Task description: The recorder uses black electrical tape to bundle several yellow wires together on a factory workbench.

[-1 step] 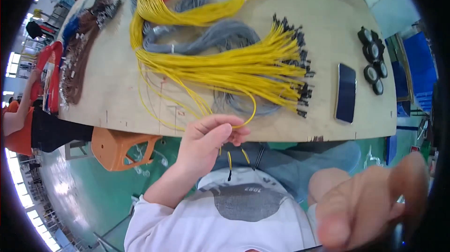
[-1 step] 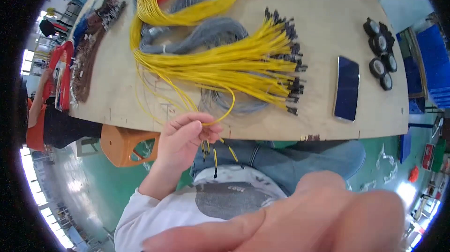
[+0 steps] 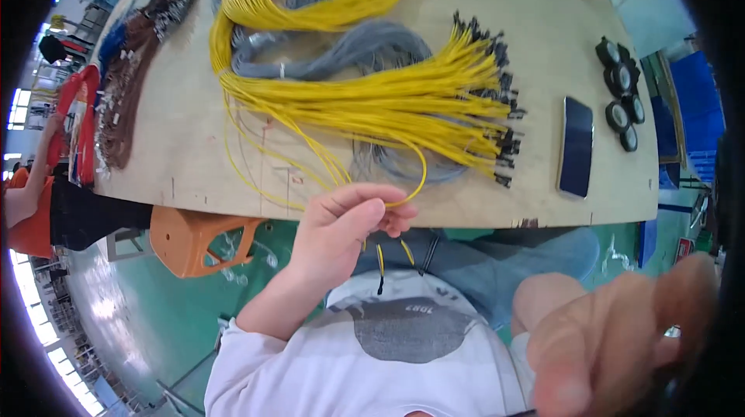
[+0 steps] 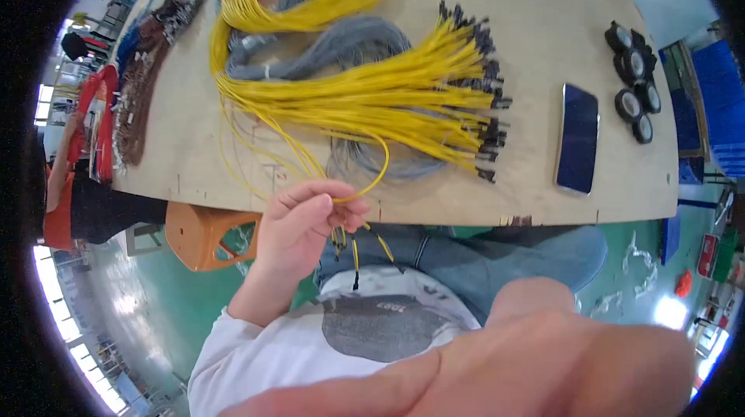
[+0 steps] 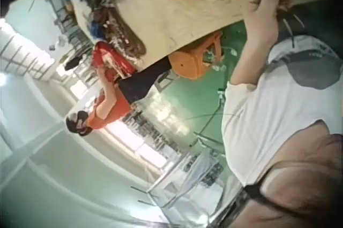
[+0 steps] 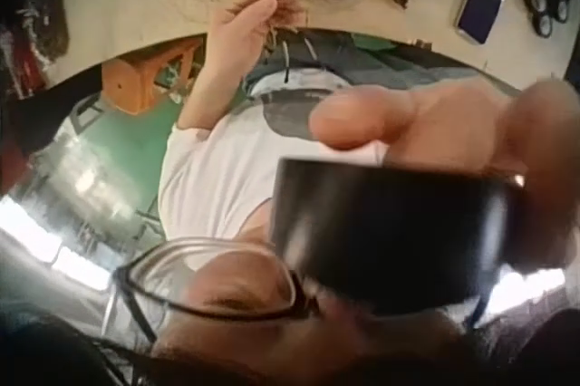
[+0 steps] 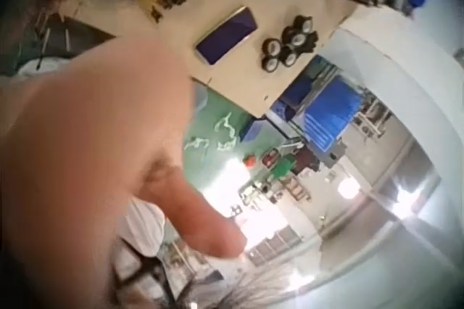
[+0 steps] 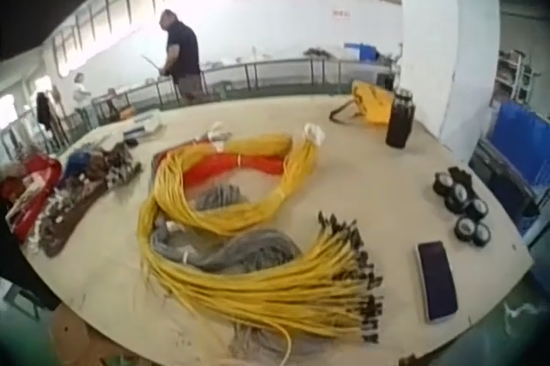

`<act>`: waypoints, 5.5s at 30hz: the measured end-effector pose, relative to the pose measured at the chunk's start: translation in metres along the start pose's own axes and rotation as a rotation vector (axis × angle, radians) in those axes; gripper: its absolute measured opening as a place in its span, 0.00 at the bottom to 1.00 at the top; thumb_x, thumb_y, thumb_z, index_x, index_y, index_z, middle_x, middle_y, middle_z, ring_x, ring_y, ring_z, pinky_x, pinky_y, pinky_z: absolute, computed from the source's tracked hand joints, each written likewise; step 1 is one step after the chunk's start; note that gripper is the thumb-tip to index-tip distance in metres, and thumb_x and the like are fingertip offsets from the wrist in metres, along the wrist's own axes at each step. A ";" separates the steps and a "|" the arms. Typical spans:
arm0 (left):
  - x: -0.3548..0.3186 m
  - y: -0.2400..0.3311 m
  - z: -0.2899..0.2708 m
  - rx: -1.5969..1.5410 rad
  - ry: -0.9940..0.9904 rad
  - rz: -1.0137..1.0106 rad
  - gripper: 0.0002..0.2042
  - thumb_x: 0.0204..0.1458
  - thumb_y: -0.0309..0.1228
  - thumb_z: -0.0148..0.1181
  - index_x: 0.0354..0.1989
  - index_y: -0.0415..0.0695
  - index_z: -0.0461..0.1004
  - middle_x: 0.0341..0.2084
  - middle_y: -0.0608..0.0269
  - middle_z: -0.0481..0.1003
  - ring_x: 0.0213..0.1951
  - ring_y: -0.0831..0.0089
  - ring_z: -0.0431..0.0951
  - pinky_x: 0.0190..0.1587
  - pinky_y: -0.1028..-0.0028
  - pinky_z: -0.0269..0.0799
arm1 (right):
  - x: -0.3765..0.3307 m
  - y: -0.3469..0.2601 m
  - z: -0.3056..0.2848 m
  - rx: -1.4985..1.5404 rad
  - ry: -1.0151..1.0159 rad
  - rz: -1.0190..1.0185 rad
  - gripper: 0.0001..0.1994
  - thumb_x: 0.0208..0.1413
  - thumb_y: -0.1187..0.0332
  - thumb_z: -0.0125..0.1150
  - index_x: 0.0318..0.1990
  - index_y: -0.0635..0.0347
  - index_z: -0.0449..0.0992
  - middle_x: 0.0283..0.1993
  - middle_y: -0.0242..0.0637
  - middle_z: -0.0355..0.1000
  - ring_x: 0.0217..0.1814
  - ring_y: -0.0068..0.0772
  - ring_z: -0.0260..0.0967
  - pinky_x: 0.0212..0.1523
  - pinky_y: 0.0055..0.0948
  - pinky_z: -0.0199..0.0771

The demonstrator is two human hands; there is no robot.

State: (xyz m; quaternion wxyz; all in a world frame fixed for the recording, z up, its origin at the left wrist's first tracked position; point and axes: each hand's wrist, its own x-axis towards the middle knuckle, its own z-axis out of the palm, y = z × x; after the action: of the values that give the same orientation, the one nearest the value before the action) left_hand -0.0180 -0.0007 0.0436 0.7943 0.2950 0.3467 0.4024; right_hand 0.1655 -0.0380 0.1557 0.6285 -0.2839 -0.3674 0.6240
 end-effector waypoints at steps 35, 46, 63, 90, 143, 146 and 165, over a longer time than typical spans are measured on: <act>-0.014 0.012 -0.007 -0.146 -0.073 -0.228 0.35 0.55 0.55 0.31 0.63 0.41 0.38 0.57 0.54 0.56 0.57 0.67 0.58 0.60 0.68 0.48 | 0.031 0.097 -0.052 -1.317 -0.612 -0.371 0.07 0.38 0.72 0.55 0.29 0.56 0.67 0.29 0.35 0.65 0.29 0.30 0.65 0.46 0.43 0.59; -0.022 0.016 -0.007 -0.001 -0.016 -0.246 0.27 0.58 0.29 0.37 0.63 0.42 0.34 0.54 0.45 0.59 0.56 0.60 0.62 0.55 0.68 0.59 | 0.044 0.091 -0.076 -0.796 -0.473 0.160 0.12 0.38 0.80 0.63 0.30 0.57 0.69 0.29 0.31 0.67 0.33 0.30 0.66 0.52 0.33 0.59; -0.026 0.020 -0.009 -0.092 0.036 -0.280 0.29 0.55 0.28 0.42 0.62 0.38 0.38 0.50 0.33 0.61 0.51 0.51 0.67 0.52 0.63 0.65 | 0.044 0.091 -0.075 -0.612 -0.407 0.334 0.10 0.42 0.83 0.57 0.33 0.62 0.67 0.33 0.31 0.64 0.35 0.20 0.66 0.35 0.19 0.65; -0.014 -0.007 0.003 1.243 0.138 0.402 0.05 0.41 0.19 0.59 0.28 0.37 0.72 0.22 0.58 0.70 0.21 0.68 0.70 0.22 0.75 0.64 | 0.025 0.095 -0.062 -1.082 -0.480 -0.111 0.15 0.39 0.77 0.58 0.38 0.55 0.68 0.34 0.32 0.67 0.38 0.34 0.65 0.49 0.39 0.55; -0.017 -0.011 -0.009 1.390 0.084 0.844 0.06 0.35 0.20 0.62 0.23 0.39 0.71 0.17 0.61 0.68 0.16 0.68 0.67 0.17 0.75 0.62 | 0.055 0.102 -0.030 -1.226 -0.557 0.163 0.19 0.42 0.70 0.62 0.44 0.65 0.69 0.26 0.40 0.67 0.29 0.41 0.60 0.34 0.35 0.60; -0.017 -0.015 -0.011 1.329 0.014 0.820 0.04 0.39 0.19 0.58 0.20 0.40 0.69 0.17 0.58 0.68 0.15 0.68 0.67 0.16 0.74 0.61 | 0.062 0.094 -0.021 -0.913 -0.403 0.446 0.21 0.45 0.73 0.58 0.48 0.67 0.65 0.26 0.34 0.68 0.31 0.31 0.63 0.36 0.28 0.61; 0.001 -0.033 0.009 0.225 -0.055 -0.179 0.07 0.49 0.25 0.55 0.35 0.37 0.74 0.26 0.65 0.69 0.28 0.79 0.67 0.30 0.80 0.63 | -0.014 0.076 -0.059 -1.192 -0.200 0.291 0.16 0.45 0.72 0.57 0.44 0.57 0.67 0.21 0.32 0.67 0.24 0.32 0.65 0.36 0.32 0.59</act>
State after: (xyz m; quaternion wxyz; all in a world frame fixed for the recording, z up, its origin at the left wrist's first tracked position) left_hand 0.0033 -0.0182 0.0239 0.7981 0.3612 0.3925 0.2802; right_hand 0.1704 -0.0415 0.0582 0.2328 -0.5735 -0.6672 0.4144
